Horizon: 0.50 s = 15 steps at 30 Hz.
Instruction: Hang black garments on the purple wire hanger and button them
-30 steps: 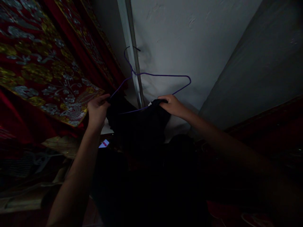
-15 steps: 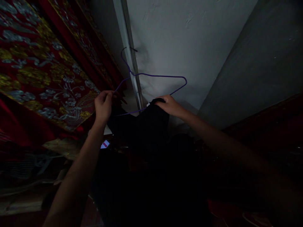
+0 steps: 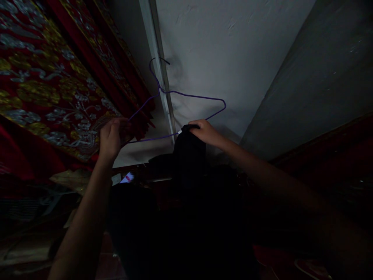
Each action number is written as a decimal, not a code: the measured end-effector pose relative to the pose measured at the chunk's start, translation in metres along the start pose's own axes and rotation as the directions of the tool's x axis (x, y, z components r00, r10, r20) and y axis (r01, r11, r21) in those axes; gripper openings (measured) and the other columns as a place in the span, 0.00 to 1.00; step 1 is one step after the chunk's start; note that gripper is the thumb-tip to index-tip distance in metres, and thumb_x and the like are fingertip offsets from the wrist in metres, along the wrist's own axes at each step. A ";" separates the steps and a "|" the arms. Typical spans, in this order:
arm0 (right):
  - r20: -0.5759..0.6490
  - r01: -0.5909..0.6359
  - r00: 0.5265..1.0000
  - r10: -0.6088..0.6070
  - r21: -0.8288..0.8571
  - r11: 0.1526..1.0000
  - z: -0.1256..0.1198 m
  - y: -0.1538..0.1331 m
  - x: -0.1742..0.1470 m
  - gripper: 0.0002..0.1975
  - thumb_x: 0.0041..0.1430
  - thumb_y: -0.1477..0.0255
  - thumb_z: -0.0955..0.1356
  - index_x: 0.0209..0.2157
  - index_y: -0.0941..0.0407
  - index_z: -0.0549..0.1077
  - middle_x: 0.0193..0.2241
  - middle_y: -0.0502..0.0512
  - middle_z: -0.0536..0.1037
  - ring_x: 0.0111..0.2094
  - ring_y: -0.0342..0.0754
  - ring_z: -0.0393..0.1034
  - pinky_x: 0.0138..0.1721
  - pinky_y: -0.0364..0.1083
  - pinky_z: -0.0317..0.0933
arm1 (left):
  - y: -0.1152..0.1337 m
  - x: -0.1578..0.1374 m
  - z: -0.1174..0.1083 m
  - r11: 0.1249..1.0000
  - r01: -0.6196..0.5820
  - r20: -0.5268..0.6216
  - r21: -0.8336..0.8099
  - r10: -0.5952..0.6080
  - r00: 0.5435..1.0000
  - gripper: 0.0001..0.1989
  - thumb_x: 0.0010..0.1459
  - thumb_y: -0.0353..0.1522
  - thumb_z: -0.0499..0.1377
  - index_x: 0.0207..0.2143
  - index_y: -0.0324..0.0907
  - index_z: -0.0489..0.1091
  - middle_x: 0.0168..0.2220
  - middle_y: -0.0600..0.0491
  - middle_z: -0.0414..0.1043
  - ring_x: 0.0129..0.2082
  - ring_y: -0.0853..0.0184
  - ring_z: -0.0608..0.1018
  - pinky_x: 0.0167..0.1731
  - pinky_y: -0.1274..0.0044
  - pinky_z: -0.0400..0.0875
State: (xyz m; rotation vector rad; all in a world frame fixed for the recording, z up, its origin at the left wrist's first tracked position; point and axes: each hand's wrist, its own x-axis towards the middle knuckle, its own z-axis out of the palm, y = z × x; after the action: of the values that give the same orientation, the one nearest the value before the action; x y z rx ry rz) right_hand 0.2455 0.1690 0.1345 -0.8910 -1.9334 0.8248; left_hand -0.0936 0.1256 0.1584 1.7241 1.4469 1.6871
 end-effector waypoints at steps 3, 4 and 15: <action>-0.004 0.006 1.000 -0.006 0.000 1.000 -0.001 -0.004 -0.002 0.09 0.53 0.71 0.63 0.20 0.55 0.65 0.21 0.48 0.66 0.27 0.44 0.61 0.33 0.45 0.54 | -0.028 -0.038 -0.002 0.922 0.264 0.075 -0.282 -0.253 0.965 0.23 0.63 0.46 0.48 0.43 0.38 0.73 0.40 0.42 0.80 0.41 0.58 0.82 0.47 0.65 0.75; -0.010 0.002 1.000 -0.002 0.002 1.000 -0.001 -0.005 -0.002 0.09 0.52 0.71 0.63 0.20 0.55 0.65 0.20 0.47 0.66 0.27 0.44 0.60 0.33 0.45 0.54 | -0.039 -0.054 0.004 0.902 0.314 0.105 -0.297 -0.296 0.949 0.24 0.61 0.48 0.48 0.43 0.39 0.72 0.40 0.41 0.80 0.43 0.56 0.82 0.48 0.63 0.75; 0.010 -0.019 1.000 0.019 -0.037 0.999 0.000 -0.008 -0.006 0.10 0.55 0.72 0.62 0.20 0.55 0.64 0.20 0.46 0.62 0.24 0.42 0.58 0.30 0.44 0.51 | -0.104 -0.174 0.132 0.984 0.156 0.655 0.085 -0.173 0.735 0.24 0.53 0.34 0.65 0.54 0.44 0.72 0.55 0.41 0.76 0.57 0.51 0.75 0.62 0.60 0.64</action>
State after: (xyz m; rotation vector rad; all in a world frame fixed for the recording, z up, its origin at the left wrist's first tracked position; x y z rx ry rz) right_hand 0.2459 0.1598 0.1389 -0.9303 -1.9575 0.8083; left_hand 0.0161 0.0828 -0.0531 1.8646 1.2158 0.8111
